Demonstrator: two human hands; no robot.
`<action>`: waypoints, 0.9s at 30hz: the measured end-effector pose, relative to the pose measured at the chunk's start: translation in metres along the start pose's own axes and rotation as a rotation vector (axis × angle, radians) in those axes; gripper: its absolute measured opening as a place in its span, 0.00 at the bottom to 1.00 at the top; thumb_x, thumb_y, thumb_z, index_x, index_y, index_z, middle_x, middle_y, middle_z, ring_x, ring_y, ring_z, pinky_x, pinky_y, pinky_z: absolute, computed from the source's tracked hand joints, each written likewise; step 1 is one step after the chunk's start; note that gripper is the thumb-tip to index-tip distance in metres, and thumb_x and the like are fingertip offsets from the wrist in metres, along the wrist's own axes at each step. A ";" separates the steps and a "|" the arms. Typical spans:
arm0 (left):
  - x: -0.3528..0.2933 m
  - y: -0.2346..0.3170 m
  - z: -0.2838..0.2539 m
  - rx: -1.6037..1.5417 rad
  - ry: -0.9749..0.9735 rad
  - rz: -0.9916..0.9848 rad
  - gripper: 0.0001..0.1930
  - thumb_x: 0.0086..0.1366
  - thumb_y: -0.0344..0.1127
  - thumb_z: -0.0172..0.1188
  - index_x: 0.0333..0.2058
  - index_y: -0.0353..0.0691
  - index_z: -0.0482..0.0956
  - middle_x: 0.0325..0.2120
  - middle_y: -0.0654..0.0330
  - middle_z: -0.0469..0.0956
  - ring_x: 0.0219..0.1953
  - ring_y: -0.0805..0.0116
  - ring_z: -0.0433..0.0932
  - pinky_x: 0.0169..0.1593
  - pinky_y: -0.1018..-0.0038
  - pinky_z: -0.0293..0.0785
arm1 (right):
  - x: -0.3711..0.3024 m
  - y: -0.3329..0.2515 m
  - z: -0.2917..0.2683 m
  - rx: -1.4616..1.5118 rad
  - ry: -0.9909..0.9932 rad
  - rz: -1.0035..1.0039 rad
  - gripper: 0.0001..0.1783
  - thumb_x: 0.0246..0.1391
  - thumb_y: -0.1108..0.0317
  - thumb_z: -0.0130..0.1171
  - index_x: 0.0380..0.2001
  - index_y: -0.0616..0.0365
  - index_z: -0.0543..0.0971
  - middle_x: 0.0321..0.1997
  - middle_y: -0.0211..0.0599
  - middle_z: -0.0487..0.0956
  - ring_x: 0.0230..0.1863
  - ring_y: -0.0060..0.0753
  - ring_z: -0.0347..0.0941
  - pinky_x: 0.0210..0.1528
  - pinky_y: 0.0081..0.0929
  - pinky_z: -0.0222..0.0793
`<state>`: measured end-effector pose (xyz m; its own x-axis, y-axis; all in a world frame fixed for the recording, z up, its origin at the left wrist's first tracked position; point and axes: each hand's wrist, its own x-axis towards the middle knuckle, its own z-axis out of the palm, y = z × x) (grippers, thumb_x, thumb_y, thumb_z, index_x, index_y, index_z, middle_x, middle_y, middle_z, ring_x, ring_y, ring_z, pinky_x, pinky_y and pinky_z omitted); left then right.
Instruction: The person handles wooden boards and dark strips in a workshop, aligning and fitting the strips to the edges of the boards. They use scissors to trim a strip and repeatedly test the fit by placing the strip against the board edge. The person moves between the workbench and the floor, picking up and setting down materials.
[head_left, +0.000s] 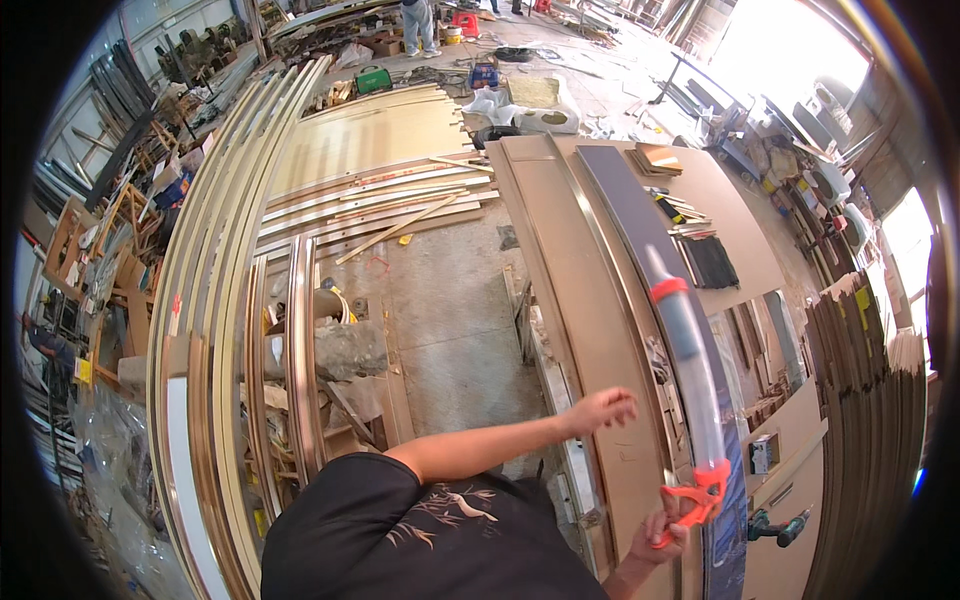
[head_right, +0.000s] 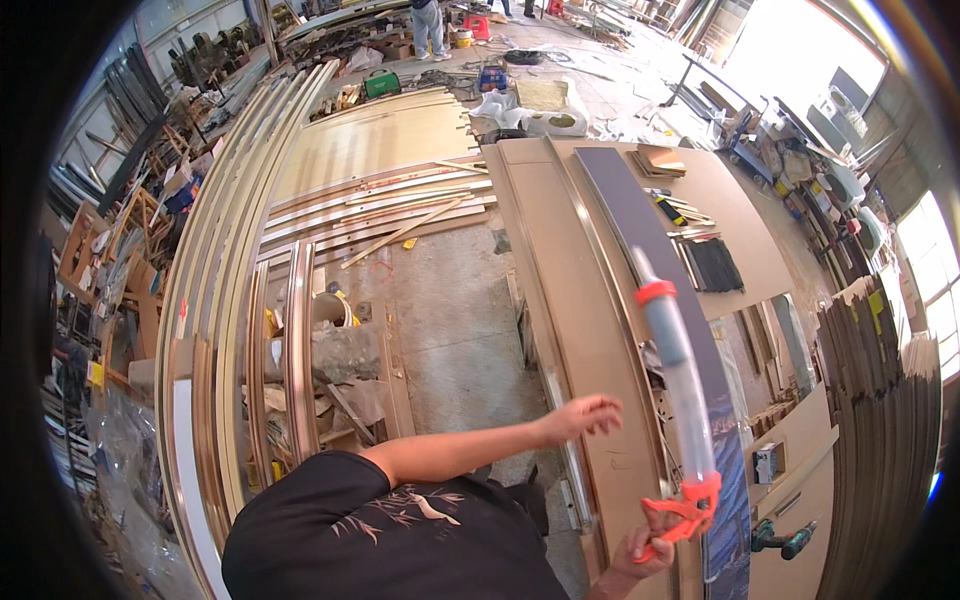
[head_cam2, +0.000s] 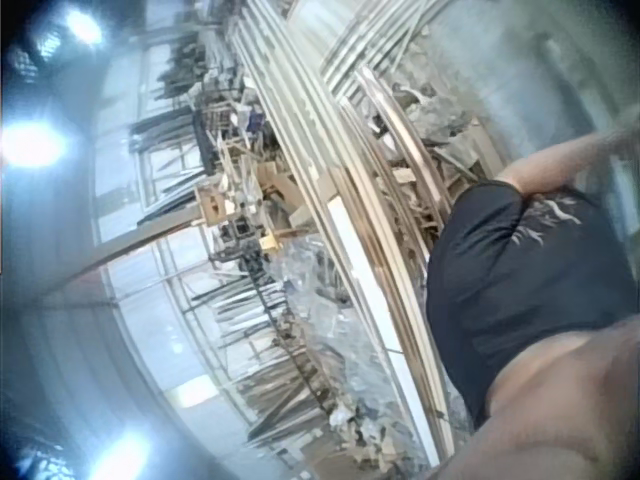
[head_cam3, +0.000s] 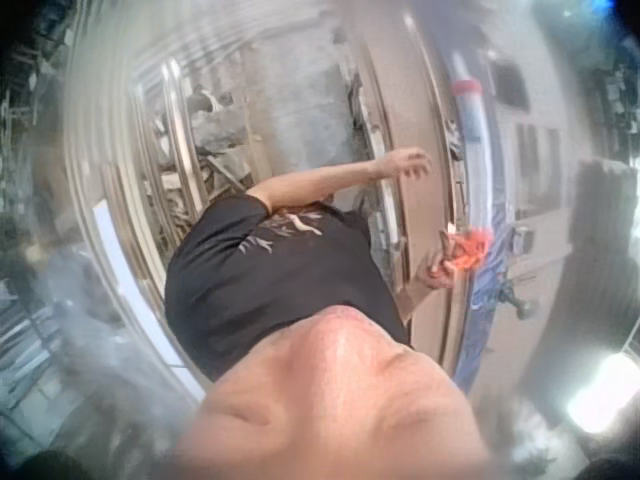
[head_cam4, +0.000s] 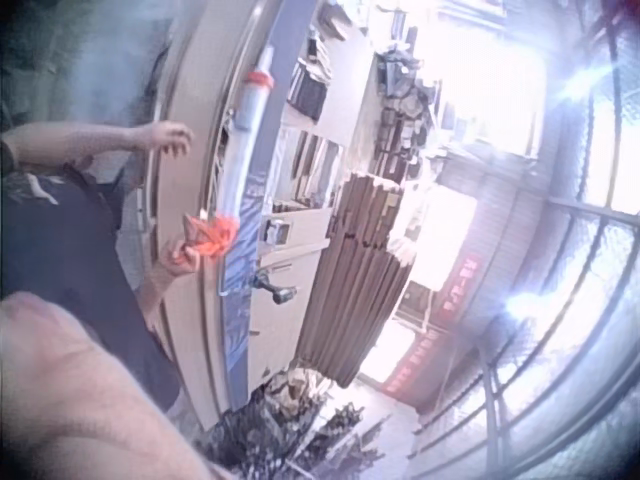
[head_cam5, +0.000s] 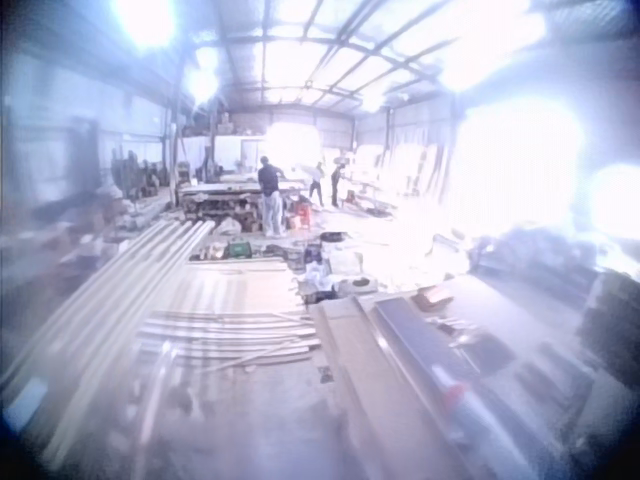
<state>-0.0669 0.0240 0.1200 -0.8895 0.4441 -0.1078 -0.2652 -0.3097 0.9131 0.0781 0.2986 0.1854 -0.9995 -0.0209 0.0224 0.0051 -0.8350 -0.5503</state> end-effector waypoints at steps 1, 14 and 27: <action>0.007 0.011 -0.025 -0.121 0.082 0.004 0.26 0.78 0.55 0.50 0.65 0.45 0.66 0.52 0.62 0.80 0.48 0.72 0.78 0.51 0.73 0.74 | 0.006 0.024 0.005 -0.002 0.014 0.053 0.45 0.49 0.70 0.48 0.73 0.66 0.55 0.60 0.75 0.74 0.11 0.23 0.62 0.16 0.20 0.62; 0.083 0.099 -0.344 -0.730 0.883 0.419 0.18 0.74 0.51 0.58 0.41 0.39 0.78 0.32 0.58 0.81 0.30 0.63 0.82 0.35 0.64 0.83 | 0.156 0.196 0.091 -0.597 -0.150 0.333 0.48 0.36 0.74 0.54 0.68 0.66 0.63 0.52 0.68 0.81 0.16 0.35 0.73 0.19 0.27 0.71; 0.120 0.150 -0.555 -0.649 0.684 0.176 0.18 0.68 0.49 0.67 0.45 0.41 0.80 0.36 0.60 0.81 0.39 0.69 0.79 0.47 0.71 0.77 | 0.254 0.350 0.205 -1.052 -0.221 0.379 0.40 0.38 0.79 0.49 0.62 0.66 0.68 0.61 0.52 0.77 0.60 0.47 0.77 0.61 0.43 0.72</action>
<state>-0.4205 -0.4358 0.0257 -0.9064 -0.1772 -0.3836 -0.0785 -0.8215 0.5648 -0.1679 -0.1120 0.1692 -0.9113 -0.3570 -0.2049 0.1731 0.1192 -0.9777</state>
